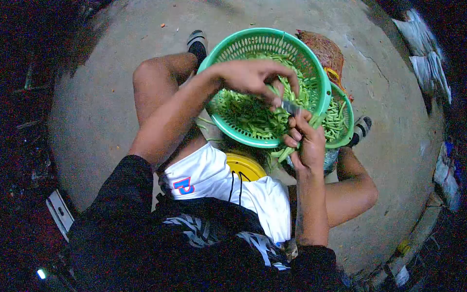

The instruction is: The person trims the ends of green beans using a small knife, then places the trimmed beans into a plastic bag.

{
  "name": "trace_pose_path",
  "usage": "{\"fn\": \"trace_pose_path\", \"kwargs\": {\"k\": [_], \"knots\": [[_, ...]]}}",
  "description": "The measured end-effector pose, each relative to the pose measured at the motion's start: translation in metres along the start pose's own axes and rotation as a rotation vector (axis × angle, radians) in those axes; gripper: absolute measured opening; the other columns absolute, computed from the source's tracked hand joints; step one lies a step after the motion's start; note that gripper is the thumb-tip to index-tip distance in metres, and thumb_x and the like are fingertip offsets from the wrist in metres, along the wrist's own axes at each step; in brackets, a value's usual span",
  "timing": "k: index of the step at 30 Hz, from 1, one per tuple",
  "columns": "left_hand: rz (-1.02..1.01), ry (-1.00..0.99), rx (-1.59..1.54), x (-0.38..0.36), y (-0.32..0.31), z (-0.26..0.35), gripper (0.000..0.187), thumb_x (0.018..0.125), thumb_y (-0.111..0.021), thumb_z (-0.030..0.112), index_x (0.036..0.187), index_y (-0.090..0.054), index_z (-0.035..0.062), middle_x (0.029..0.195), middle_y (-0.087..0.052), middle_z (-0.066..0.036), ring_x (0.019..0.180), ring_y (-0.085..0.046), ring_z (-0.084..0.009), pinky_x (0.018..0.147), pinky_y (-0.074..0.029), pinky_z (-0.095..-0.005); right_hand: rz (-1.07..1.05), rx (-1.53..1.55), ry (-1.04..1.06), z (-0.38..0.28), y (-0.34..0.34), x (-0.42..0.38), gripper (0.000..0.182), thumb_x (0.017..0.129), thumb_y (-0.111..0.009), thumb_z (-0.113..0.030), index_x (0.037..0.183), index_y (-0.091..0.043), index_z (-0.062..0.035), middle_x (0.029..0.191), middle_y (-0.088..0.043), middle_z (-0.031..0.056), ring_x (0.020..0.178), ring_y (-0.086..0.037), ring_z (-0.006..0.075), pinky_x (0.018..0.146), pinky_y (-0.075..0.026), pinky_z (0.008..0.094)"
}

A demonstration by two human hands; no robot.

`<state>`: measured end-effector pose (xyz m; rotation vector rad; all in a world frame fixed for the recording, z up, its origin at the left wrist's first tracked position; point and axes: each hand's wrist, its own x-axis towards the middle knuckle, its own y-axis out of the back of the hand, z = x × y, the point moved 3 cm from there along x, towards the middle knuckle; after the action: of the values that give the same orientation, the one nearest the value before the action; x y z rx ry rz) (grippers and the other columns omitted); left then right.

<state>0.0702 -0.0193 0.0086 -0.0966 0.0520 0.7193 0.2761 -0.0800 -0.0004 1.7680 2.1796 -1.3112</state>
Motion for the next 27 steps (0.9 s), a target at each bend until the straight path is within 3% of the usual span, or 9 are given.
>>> {"fn": "trace_pose_path", "kwargs": {"k": [3, 7, 10, 12, 15, 21, 23, 25, 27], "knots": [[-0.038, -0.092, 0.066, 0.004, -0.001, 0.002, 0.033, 0.089, -0.072, 0.007, 0.12, -0.061, 0.001, 0.093, -0.069, -0.006, 0.084, -0.067, -0.0137, 0.078, -0.052, -0.0285, -0.022, -0.036, -0.006, -0.001, 0.001, -0.002, 0.021, 0.101, -0.064, -0.017, 0.111, -0.061, 0.0016, 0.08, -0.056, 0.0003, 0.055, -0.04, 0.0018, 0.046, -0.034, 0.0177], [0.177, -0.03, -0.045, -0.008, 0.038, -0.001, 0.032, 0.09, -0.072, 0.012, 0.119, -0.062, 0.0021, 0.105, -0.069, -0.008, 0.089, -0.065, -0.0134, 0.078, -0.053, -0.0299, -0.106, -0.041, -0.042, -0.001, 0.004, 0.0, 0.028, 0.101, -0.063, -0.017, 0.119, -0.059, 0.003, 0.085, -0.057, 0.0006, 0.058, -0.04, 0.0017, 0.048, -0.033, 0.0172], [0.305, -0.032, 0.466, -0.005, 0.036, -0.005, 0.038, 0.088, -0.075, 0.019, 0.12, -0.063, 0.0028, 0.109, -0.07, -0.013, 0.094, -0.067, -0.023, 0.08, -0.054, -0.0357, -0.045, 0.058, -0.008, -0.003, 0.003, 0.015, 0.032, 0.101, -0.062, -0.02, 0.123, -0.059, 0.0036, 0.09, -0.058, 0.0013, 0.061, -0.042, 0.0024, 0.048, -0.033, 0.017], [0.337, 0.12, 0.748, -0.003, 0.021, -0.005, 0.044, 0.085, -0.077, 0.023, 0.122, -0.063, 0.0032, 0.112, -0.068, -0.02, 0.1, -0.067, -0.0323, 0.086, -0.053, -0.0417, -0.082, 0.198, -0.05, -0.007, 0.001, 0.022, 0.037, 0.102, -0.055, -0.019, 0.131, -0.055, 0.0047, 0.097, -0.06, 0.0056, 0.072, -0.049, 0.01, 0.06, -0.043, 0.0217], [0.321, 0.052, 0.951, -0.002, 0.012, -0.008, 0.047, 0.081, -0.078, 0.019, 0.122, -0.063, 0.0028, 0.114, -0.069, -0.019, 0.106, -0.067, -0.0335, 0.089, -0.053, -0.0433, -0.095, 0.326, -0.058, -0.007, 0.003, 0.022, 0.041, 0.102, -0.047, -0.015, 0.138, -0.05, 0.0041, 0.107, -0.06, 0.0096, 0.085, -0.055, 0.0173, 0.078, -0.051, 0.0303], [0.561, -0.044, 0.891, -0.017, 0.031, 0.014, 0.039, 0.082, -0.074, 0.018, 0.117, -0.067, 0.0021, 0.109, -0.071, -0.02, 0.103, -0.069, -0.0318, 0.088, -0.055, -0.0413, -0.096, 0.294, -0.003, -0.012, 0.008, 0.029, 0.042, 0.101, -0.051, -0.012, 0.141, -0.047, 0.0003, 0.114, -0.061, 0.0118, 0.09, -0.059, 0.0194, 0.092, -0.054, 0.0356], [0.571, -0.009, 0.81, -0.02, 0.034, 0.022, 0.036, 0.082, -0.072, 0.017, 0.115, -0.068, 0.0016, 0.105, -0.071, -0.02, 0.099, -0.07, -0.0306, 0.088, -0.055, -0.0402, -0.097, 0.315, 0.022, -0.017, 0.004, 0.03, 0.043, 0.099, -0.053, -0.008, 0.141, -0.047, 0.0025, 0.116, -0.061, 0.0129, 0.093, -0.06, 0.0201, 0.097, -0.053, 0.0378], [0.627, 0.272, 0.843, -0.026, 0.033, 0.037, 0.037, 0.081, -0.073, 0.016, 0.115, -0.067, 0.0008, 0.102, -0.072, -0.019, 0.095, -0.071, -0.0293, 0.088, -0.055, -0.0389, -0.071, 0.406, -0.001, -0.018, -0.006, 0.03, 0.044, 0.096, -0.056, -0.004, 0.139, -0.046, 0.0057, 0.118, -0.061, 0.0151, 0.096, -0.06, 0.0209, 0.099, -0.052, 0.0376], [0.638, 0.155, 0.853, -0.029, 0.037, 0.015, 0.039, 0.079, -0.075, 0.017, 0.113, -0.067, -0.0002, 0.097, -0.072, -0.019, 0.092, -0.072, -0.0298, 0.086, -0.056, -0.0401, -0.123, 0.431, -0.01, -0.021, 0.001, 0.037, 0.045, 0.094, -0.056, 0.002, 0.137, -0.045, 0.0075, 0.119, -0.06, 0.0171, 0.102, -0.061, 0.0225, 0.104, -0.052, 0.0403]]}}
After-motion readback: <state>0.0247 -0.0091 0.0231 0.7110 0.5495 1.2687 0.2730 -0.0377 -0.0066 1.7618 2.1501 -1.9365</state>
